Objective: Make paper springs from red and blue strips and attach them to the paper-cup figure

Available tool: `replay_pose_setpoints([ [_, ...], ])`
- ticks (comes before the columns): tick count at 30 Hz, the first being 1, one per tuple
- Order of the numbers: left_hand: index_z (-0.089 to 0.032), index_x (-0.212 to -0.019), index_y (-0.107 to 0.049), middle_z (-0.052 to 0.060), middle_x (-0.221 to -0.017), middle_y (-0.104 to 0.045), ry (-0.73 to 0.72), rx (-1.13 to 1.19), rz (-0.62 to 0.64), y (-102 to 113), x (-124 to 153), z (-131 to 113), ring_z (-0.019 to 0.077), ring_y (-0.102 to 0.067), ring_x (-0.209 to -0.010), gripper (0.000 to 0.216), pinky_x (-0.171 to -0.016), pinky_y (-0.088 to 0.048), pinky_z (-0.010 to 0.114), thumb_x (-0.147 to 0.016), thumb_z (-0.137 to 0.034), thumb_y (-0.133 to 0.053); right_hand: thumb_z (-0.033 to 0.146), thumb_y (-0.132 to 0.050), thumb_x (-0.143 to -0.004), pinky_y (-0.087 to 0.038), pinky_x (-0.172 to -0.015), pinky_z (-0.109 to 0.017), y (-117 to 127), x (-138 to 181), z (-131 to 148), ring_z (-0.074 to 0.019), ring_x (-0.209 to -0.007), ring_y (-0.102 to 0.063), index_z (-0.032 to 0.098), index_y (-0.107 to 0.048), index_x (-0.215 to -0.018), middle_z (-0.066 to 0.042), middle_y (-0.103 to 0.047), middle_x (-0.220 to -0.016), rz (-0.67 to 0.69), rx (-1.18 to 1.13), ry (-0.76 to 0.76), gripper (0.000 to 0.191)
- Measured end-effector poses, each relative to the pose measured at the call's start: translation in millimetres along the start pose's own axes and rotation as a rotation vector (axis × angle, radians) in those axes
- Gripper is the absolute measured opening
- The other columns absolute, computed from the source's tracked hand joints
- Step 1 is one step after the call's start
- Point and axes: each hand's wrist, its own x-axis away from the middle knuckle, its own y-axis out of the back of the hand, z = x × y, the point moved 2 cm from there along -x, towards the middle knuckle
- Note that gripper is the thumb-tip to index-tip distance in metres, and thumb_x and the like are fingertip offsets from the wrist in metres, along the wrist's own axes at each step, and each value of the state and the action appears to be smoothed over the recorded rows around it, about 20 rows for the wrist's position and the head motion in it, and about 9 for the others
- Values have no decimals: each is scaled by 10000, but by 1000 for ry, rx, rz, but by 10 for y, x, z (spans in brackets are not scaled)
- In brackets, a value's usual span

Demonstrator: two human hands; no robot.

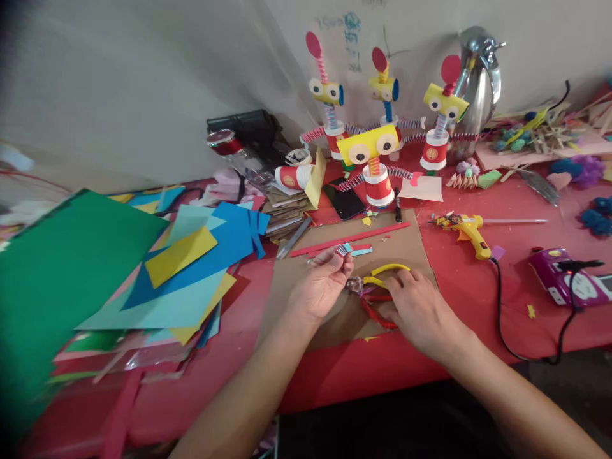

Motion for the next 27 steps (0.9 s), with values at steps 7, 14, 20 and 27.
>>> replay_pose_setpoints([
  [7,-189,-547,-725,-9,-583,-710,-75,-25,-11,-47,41,-22,84,-631,-579,201,-602,-492,197,-474,-88,-883,39,-522,-839,-516,-908,-401,-34,-15,70,-272,-1094,-647,169,-551,-1296,-146,-667,-1168,129,92,16,476],
  [14,-227,-556,-732,-20,-616,-727,-311,-16,-1,-40,65,-183,103,-657,-628,200,-686,-528,229,-488,-119,-887,216,-570,-839,-502,-665,-297,14,-26,230,-267,-892,-719,173,-578,-1205,-128,-721,-1084,232,160,-68,368],
  [20,-209,-589,-730,-32,-622,-716,-293,68,-26,-11,68,-280,70,-638,-603,196,-642,-515,175,-537,-78,-866,266,-525,-852,-545,-667,-323,-63,190,-58,-271,-887,-743,262,-559,-1268,-86,-740,-1133,-71,71,-175,417],
  [27,-159,-636,-690,3,-707,-719,-81,221,-145,-115,148,-281,96,-698,-736,185,-792,-558,212,-781,-45,-696,425,-641,-780,-588,-803,-389,20,385,-157,-286,-1009,-701,195,-417,-1291,-174,-658,-1200,-384,-198,-114,604],
])
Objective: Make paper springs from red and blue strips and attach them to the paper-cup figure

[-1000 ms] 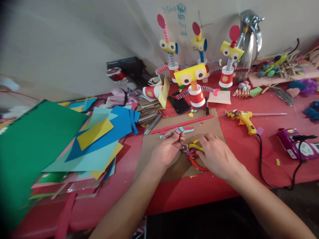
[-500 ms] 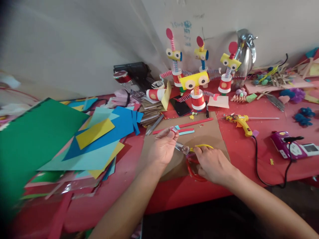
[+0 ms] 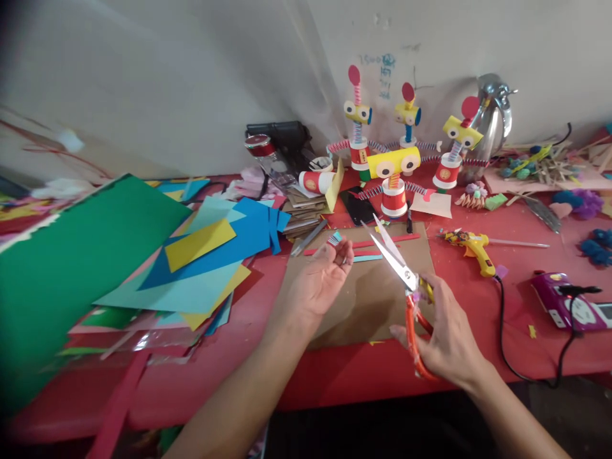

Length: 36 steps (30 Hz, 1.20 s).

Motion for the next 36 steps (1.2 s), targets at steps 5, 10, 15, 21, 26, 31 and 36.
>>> replay_pose_setpoints([
  [5,-143,-700,-697,31,-753,-745,141,18,22,-17,47,106,126,-718,-760,207,-846,-581,269,-853,-38,-605,415,-650,-774,-596,-728,-385,-109,-13,117,-288,-953,-701,201,-457,-1261,-154,-673,-1122,31,56,68,566],
  [10,-161,-618,-660,-3,-683,-729,154,42,45,21,21,161,102,-698,-666,272,-773,-591,232,-838,-11,-605,326,-607,-794,-605,-700,-354,-209,-45,109,-258,-893,-716,205,-548,-1209,-118,-700,-1039,-4,48,41,436],
  [15,-151,-687,-703,34,-778,-760,174,33,57,28,9,175,115,-716,-745,240,-822,-586,233,-860,-29,-590,240,-588,-790,-615,-781,-312,-246,-35,52,-237,-944,-732,205,-610,-1192,-100,-739,-1066,-73,30,94,405],
  [21,-150,-708,-715,53,-835,-768,198,2,49,80,-13,198,136,-727,-829,203,-861,-587,247,-853,-48,-617,220,-589,-787,-625,-744,-297,-238,-10,20,-236,-896,-749,196,-638,-1199,-97,-758,-1022,-72,9,86,415],
  [26,-174,-691,-705,38,-852,-765,176,-35,85,121,-41,212,176,-727,-928,138,-911,-589,304,-792,-79,-711,216,-574,-798,-628,-684,-292,-220,17,8,-240,-868,-756,201,-632,-1225,-100,-760,-1027,-19,56,58,432],
  [31,-169,-678,-705,38,-826,-758,162,-32,47,103,-45,212,165,-722,-893,145,-930,-570,313,-786,-71,-708,243,-543,-833,-616,-665,-292,-218,25,-25,-234,-832,-757,219,-635,-1203,-84,-769,-1025,-34,101,58,382],
  [36,-170,-650,-732,9,-766,-731,68,-85,52,106,-71,215,107,-684,-786,115,-874,-547,259,-700,-80,-783,314,-552,-866,-589,-671,-338,-165,-88,-82,-271,-885,-738,214,-624,-1177,-92,-751,-1083,1,299,-79,335],
])
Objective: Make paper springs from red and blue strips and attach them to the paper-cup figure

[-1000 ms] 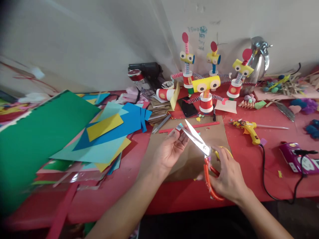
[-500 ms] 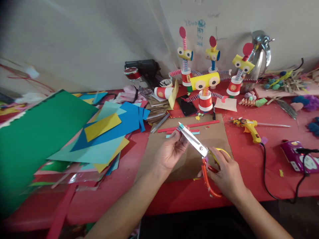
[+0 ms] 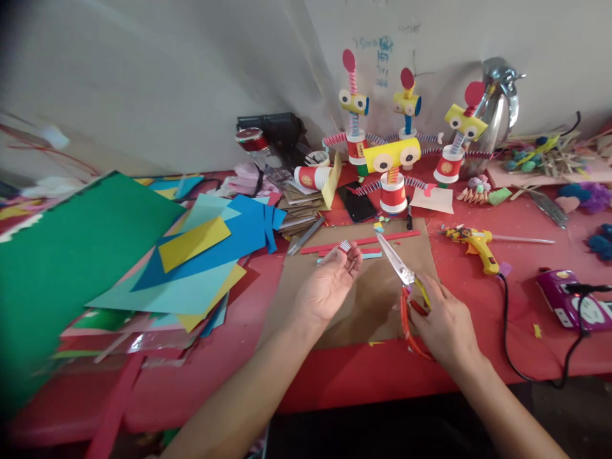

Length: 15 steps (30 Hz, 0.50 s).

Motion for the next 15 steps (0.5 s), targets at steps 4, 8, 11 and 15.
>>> replay_pose_setpoints([
  [4,-207,-628,-761,-9,-781,-693,-282,-278,127,-3,34,-23,103,-641,-758,136,-758,-535,221,-591,-113,-851,317,-524,-912,-526,-539,-338,103,-62,36,-285,-793,-706,221,-622,-1206,-99,-734,-1000,173,243,-60,324],
  [8,-264,-654,-786,4,-775,-678,-528,-603,203,-42,163,-73,142,-630,-768,175,-752,-528,249,-623,-100,-839,283,-514,-922,-554,-609,-360,254,-117,167,-315,-952,-656,208,-693,-1077,-151,-689,-1034,85,159,66,249],
  [11,-277,-639,-785,7,-737,-671,-550,-651,217,-69,227,-105,145,-623,-739,221,-732,-524,249,-625,-61,-831,223,-520,-919,-591,-728,-335,271,-253,280,-205,-846,-690,222,-691,-1062,-86,-715,-991,15,-309,144,223],
  [15,-257,-600,-774,5,-708,-666,-508,-582,204,-61,202,-98,137,-621,-703,235,-690,-526,237,-565,-40,-856,213,-630,-847,-608,-720,-278,167,-477,418,-152,-768,-717,216,-697,-954,-24,-752,-878,-28,-777,187,126],
])
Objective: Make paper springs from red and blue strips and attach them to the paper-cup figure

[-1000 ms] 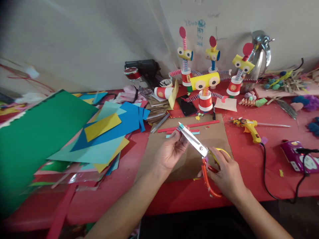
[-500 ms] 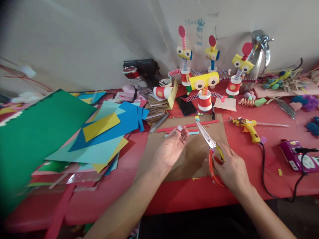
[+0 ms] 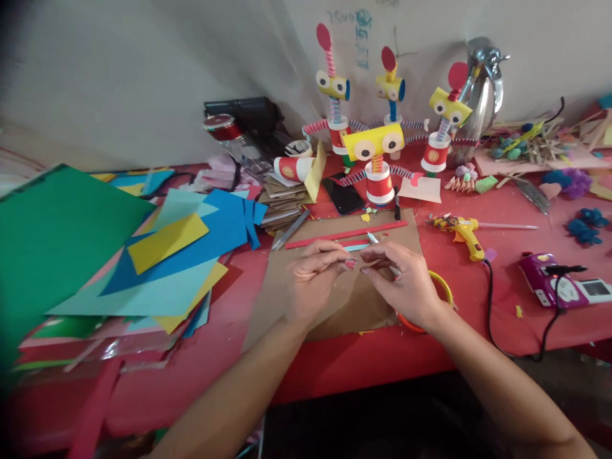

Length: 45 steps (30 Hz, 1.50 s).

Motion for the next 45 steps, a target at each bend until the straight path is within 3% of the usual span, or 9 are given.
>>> replay_pose_setpoints([
  [6,-277,-655,-785,-1,-746,-713,19,34,29,-1,-35,161,135,-655,-733,140,-676,-547,236,-616,-158,-849,221,-652,-850,-613,-697,-271,-104,-62,-48,-144,-747,-725,215,-718,-892,-21,-774,-844,-43,-92,69,79],
  [13,-245,-775,-803,23,-761,-772,307,151,66,-118,41,223,182,-708,-807,163,-866,-559,336,-623,-201,-840,211,-588,-886,-611,-740,-312,-47,-28,-126,-155,-787,-724,249,-709,-881,-23,-777,-884,-113,219,264,127],
  [17,-227,-744,-799,53,-815,-787,390,271,83,-158,47,220,197,-714,-824,178,-843,-562,353,-582,-242,-870,202,-576,-891,-613,-732,-320,-40,-26,-156,-159,-797,-723,253,-714,-901,-34,-773,-901,-119,247,336,148],
  [28,-236,-743,-794,19,-787,-776,379,302,82,-161,14,193,139,-680,-741,211,-746,-535,264,-552,-190,-872,149,-577,-887,-579,-752,-305,-48,-27,-141,-149,-818,-705,239,-680,-985,-16,-757,-895,-122,142,233,169],
  [33,-210,-742,-787,32,-776,-771,449,354,86,-144,6,241,142,-678,-724,197,-717,-535,267,-568,-201,-879,169,-543,-900,-567,-714,-294,1,-34,-95,-152,-802,-699,228,-665,-1001,-27,-750,-919,-152,177,182,170],
  [37,-195,-696,-769,25,-744,-764,541,412,77,-110,-6,286,115,-671,-646,156,-684,-545,243,-583,-170,-873,219,-522,-894,-550,-773,-361,390,-50,-177,-192,-786,-679,209,-674,-915,-63,-724,-887,-182,526,23,154],
  [41,-164,-708,-761,17,-735,-757,613,495,100,-107,-17,278,98,-682,-653,173,-688,-557,205,-580,-121,-868,337,-571,-837,-460,-940,-533,981,-7,-520,-349,-1024,-629,146,-659,-989,-181,-701,-987,-233,970,-311,260],
  [45,-181,-771,-758,2,-747,-756,622,543,124,-114,-28,254,97,-692,-680,189,-681,-562,192,-633,-65,-815,384,-580,-816,-475,-883,-459,1274,3,-861,-360,-1037,-629,128,-632,-1022,-213,-694,-1048,-89,1031,-639,332],
])
